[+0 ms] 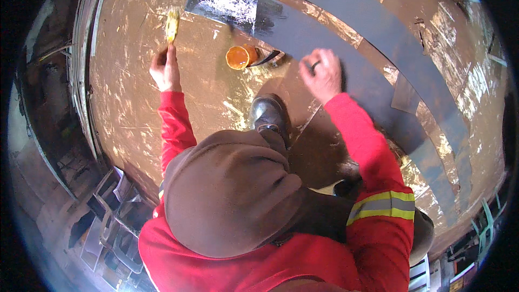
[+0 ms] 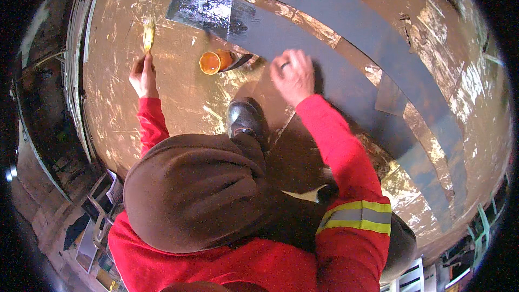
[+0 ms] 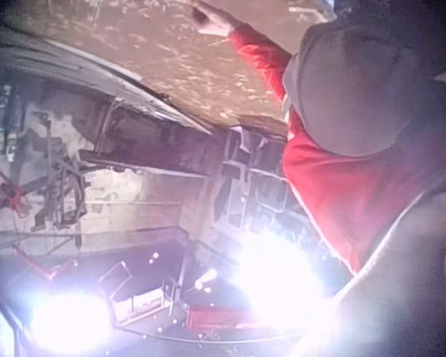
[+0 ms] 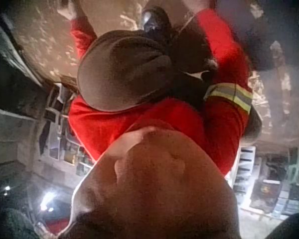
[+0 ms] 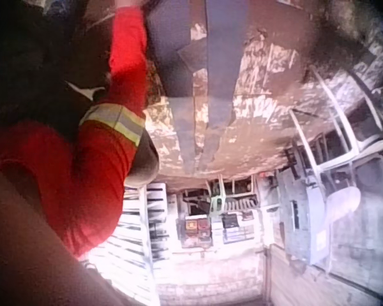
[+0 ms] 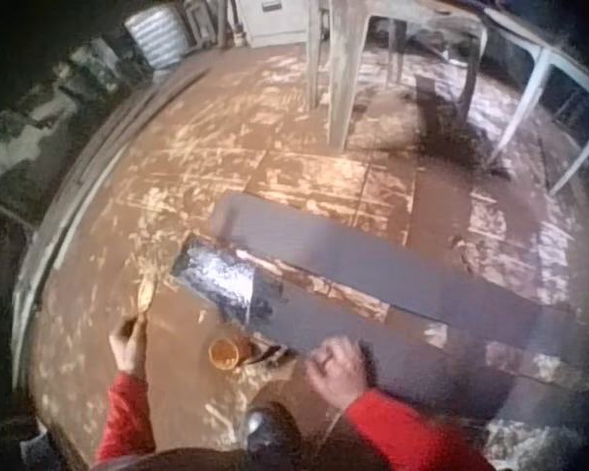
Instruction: The person walks through a workshop, picks up a small rectangular piece of material, and uses a utility knife to cut it. They then retrieve a small container of adhesive and a brush, and proceed to apply the adhesive to the cut piece and a larger metal surface on the floor.
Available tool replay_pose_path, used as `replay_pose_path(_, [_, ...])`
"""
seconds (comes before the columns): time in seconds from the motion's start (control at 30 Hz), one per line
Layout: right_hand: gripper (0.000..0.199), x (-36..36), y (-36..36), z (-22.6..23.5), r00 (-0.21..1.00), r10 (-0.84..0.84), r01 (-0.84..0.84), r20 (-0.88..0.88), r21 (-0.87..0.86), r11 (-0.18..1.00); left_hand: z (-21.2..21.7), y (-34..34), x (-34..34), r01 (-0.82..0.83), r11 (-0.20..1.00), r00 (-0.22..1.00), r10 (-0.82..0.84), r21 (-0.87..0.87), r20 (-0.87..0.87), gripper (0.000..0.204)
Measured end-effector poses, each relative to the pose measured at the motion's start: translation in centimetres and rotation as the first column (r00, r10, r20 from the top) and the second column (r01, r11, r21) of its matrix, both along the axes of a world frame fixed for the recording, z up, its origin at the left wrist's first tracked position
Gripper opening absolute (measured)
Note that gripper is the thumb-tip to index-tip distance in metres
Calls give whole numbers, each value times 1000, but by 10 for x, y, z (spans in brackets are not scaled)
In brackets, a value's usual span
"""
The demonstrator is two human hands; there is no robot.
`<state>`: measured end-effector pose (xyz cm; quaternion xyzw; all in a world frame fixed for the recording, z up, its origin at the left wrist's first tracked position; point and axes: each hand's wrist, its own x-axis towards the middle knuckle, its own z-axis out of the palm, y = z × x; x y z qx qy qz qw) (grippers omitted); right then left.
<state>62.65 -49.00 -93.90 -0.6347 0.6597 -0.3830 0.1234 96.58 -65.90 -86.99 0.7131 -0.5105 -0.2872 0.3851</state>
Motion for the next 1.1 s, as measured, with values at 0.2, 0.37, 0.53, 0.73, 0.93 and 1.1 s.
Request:
replay_pose_path(0.2, [46, 94, 12, 21, 930, -132, 42, 342, 259, 965, -5, 55, -13, -183, 982, 930, 190, 52, -315, 18])
replay_pose_path(0.37, [61, 127, -17, 9, 884, -278, 193, 375, 250, 949, -7, 83, -23, -146, 983, 901, 179, 113, -396, 19])
replay_pose_path(0.53, [68, 133, -32, -7, 874, -263, 191, 409, 208, 959, -24, 93, -14, -141, 978, 879, 196, 156, -435, 20])
replay_pose_path(0.73, [79, 128, -45, -16, 914, -132, 97, 384, 109, 989, -32, 95, -17, -93, 984, 874, 154, 152, -460, 18])
replay_pose_path(0.93, [81, 120, -53, -17, 945, -50, 9, 325, 126, 992, -33, 94, -16, -78, 986, 882, 138, 148, -451, 19])
replay_pose_path(1.1, [69, 121, -62, -17, 953, -14, -27, 303, 130, 991, -27, 93, -10, -64, 991, 901, 107, 115, -421, 17])
